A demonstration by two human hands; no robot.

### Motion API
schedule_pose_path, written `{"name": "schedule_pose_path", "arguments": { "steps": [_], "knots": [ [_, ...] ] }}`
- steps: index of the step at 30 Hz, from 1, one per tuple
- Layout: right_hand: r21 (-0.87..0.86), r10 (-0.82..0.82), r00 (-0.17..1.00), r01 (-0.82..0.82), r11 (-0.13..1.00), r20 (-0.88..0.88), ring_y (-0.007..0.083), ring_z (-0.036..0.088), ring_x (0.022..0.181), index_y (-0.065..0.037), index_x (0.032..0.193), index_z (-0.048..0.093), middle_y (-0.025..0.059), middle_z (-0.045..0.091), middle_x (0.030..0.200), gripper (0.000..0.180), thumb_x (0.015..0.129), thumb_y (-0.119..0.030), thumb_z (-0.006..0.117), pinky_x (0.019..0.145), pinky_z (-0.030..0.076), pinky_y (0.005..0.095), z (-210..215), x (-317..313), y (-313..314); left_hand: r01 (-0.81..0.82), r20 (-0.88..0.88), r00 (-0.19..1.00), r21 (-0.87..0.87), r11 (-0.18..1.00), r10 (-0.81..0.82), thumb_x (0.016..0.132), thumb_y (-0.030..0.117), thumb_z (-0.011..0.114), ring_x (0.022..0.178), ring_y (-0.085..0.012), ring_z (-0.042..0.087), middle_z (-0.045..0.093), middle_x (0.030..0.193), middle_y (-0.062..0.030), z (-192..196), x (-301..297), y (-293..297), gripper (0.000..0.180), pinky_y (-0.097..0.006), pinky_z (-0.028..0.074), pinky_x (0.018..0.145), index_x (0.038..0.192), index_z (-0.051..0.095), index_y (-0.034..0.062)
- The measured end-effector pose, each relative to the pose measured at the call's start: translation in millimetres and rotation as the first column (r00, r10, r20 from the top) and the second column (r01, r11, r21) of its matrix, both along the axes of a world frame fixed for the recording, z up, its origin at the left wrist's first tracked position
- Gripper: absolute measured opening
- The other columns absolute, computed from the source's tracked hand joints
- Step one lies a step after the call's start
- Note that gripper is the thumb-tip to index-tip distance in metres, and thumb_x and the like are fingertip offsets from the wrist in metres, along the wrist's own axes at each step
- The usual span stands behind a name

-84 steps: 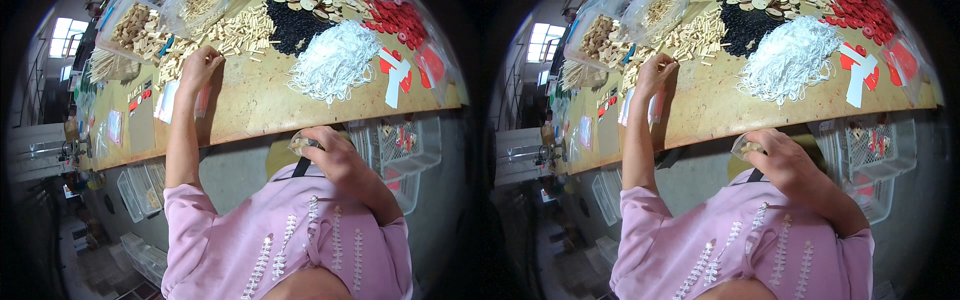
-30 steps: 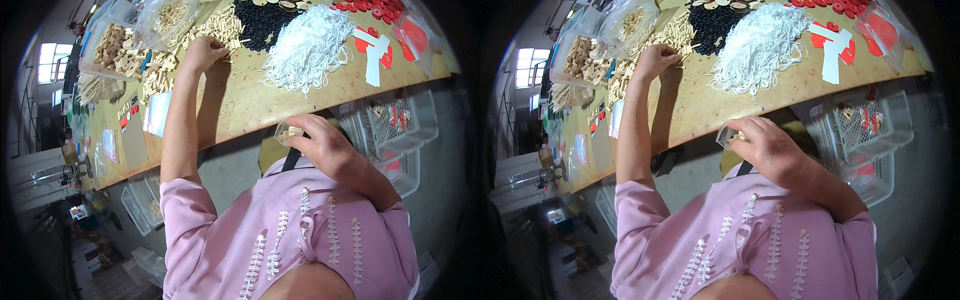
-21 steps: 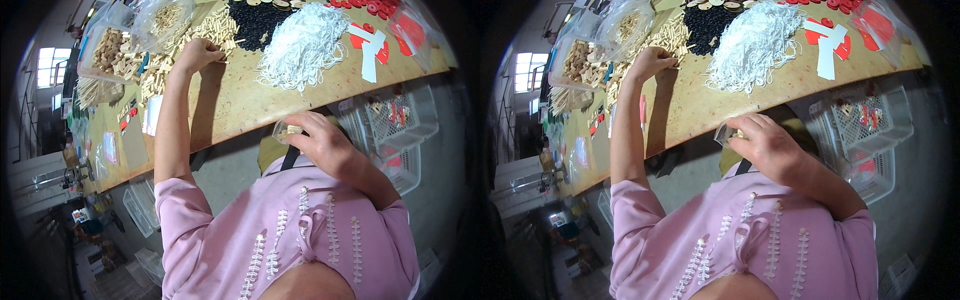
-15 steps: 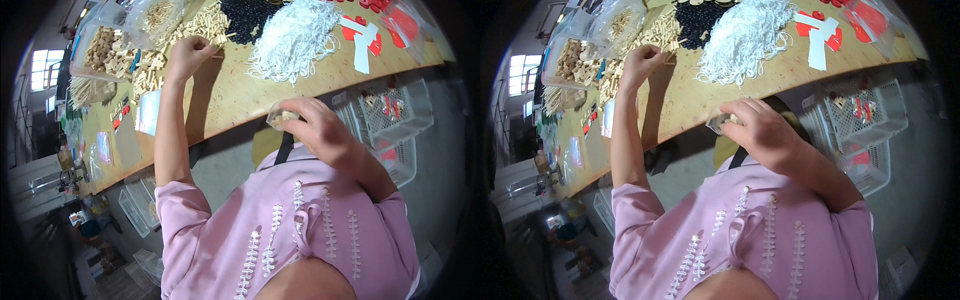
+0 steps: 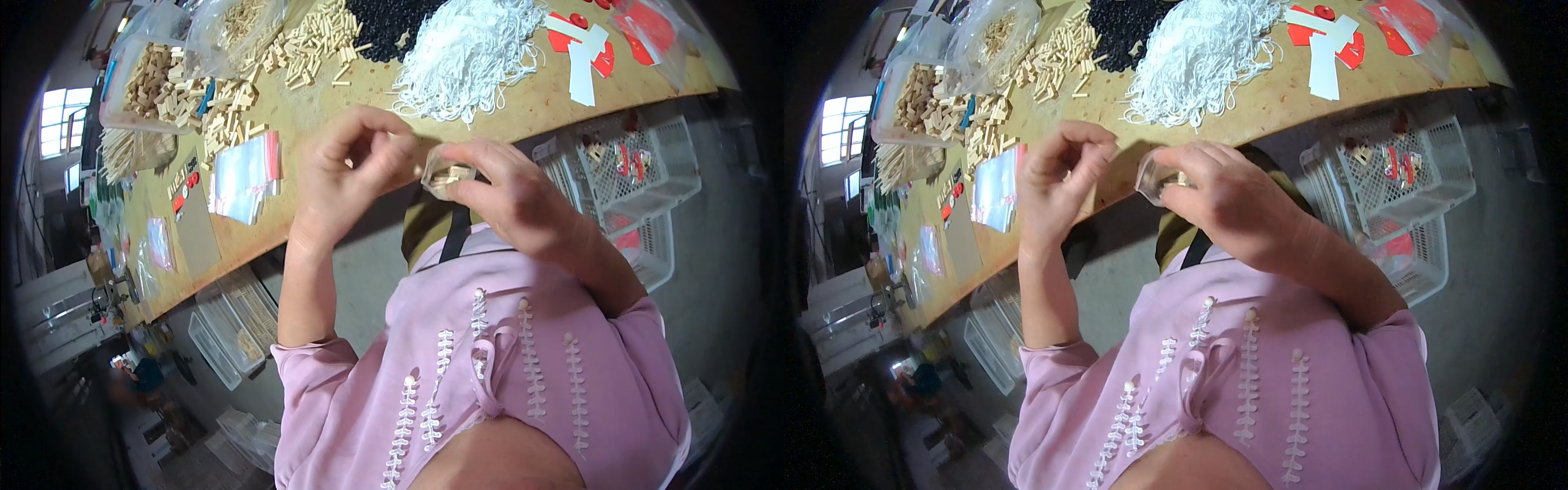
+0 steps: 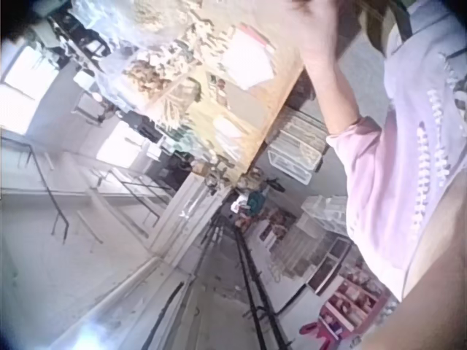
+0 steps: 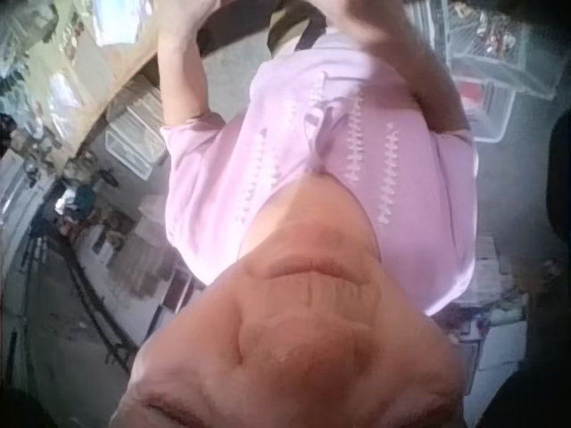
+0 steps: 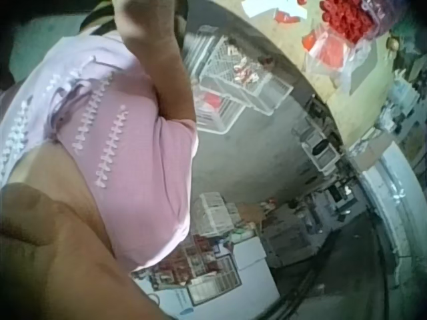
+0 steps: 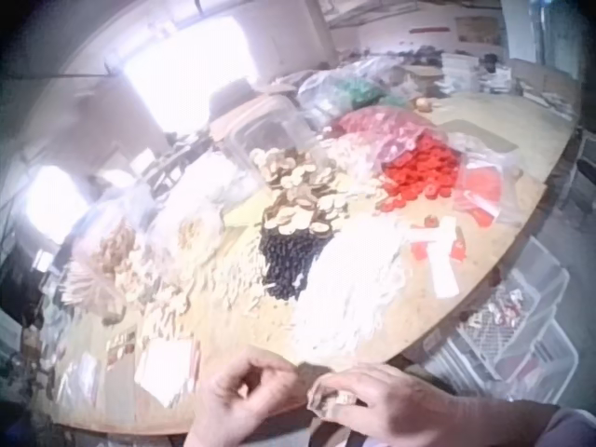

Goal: The person assembles small craft kits by placing wooden blocks, black beads, and white strings into clear plastic bags. They then insert a red paper flag into each bag and seal it. The process is repeated multiple times at a workbench in a workshop setting.

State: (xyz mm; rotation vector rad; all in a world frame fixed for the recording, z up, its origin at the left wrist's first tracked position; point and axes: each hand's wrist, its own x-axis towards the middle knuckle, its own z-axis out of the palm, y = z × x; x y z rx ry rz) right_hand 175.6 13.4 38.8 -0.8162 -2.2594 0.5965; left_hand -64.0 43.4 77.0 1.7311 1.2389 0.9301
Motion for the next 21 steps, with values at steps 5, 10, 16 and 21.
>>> {"name": "schedule_pose_path", "arguments": {
  "steps": [5,10,16,21],
  "knots": [
    [0.028,0.024,1.000,-0.023,0.999,-0.009,0.0397,0.063,0.117,0.002,0.104,0.072,0.0217,0.064,0.126,0.022,0.082,-0.002,0.067,0.098,0.052,0.0457,-1.5,4.2,-1.3,-0.082,-0.191,0.979,-0.027,0.996,0.075,0.097,0.011,0.074,0.079,-0.0048,0.057,0.067,0.092,0.0027,-15.9,-13.0,87.2,0.017,-0.022,0.048,0.069,0.111,0.070,0.0020],
    [0.013,0.011,0.999,-0.010,1.000,-0.039,0.0382,0.064,0.115,-0.001,0.102,0.071,0.0200,0.064,0.125,0.021,0.082,-0.003,0.068,0.098,0.052,0.0452,-14.3,4.1,-5.3,-0.025,-0.471,0.870,0.249,0.968,0.144,0.092,0.028,0.080,0.077,-0.0117,0.060,0.064,0.089,-0.0021,-42.3,2.1,170.7,0.038,-0.028,0.049,0.067,0.122,0.071,0.0066],
    [0.002,-0.007,1.000,0.007,1.000,-0.011,0.0372,0.060,0.123,-0.002,0.103,0.070,0.0173,0.063,0.127,0.018,0.086,-0.006,0.067,0.106,0.048,0.0453,-20.2,10.1,-6.2,0.002,-0.643,0.741,0.291,0.957,0.194,0.085,0.046,0.081,0.102,-0.0375,0.068,0.069,0.109,-0.0210,-52.9,30.3,211.5,0.060,-0.044,0.055,0.093,0.129,0.066,0.0071],
    [-0.009,-0.011,1.000,0.011,1.000,-0.027,0.0358,0.061,0.122,-0.001,0.100,0.070,0.0165,0.064,0.125,0.015,0.086,-0.006,0.067,0.106,0.048,0.0450,-22.1,14.5,-2.5,0.055,-0.642,0.761,0.201,0.978,0.090,0.091,0.035,0.080,0.096,-0.0296,0.071,0.074,0.107,-0.0169,-56.5,22.5,220.0,0.046,-0.040,0.056,0.086,0.125,0.069,0.0054]
  ]
}}
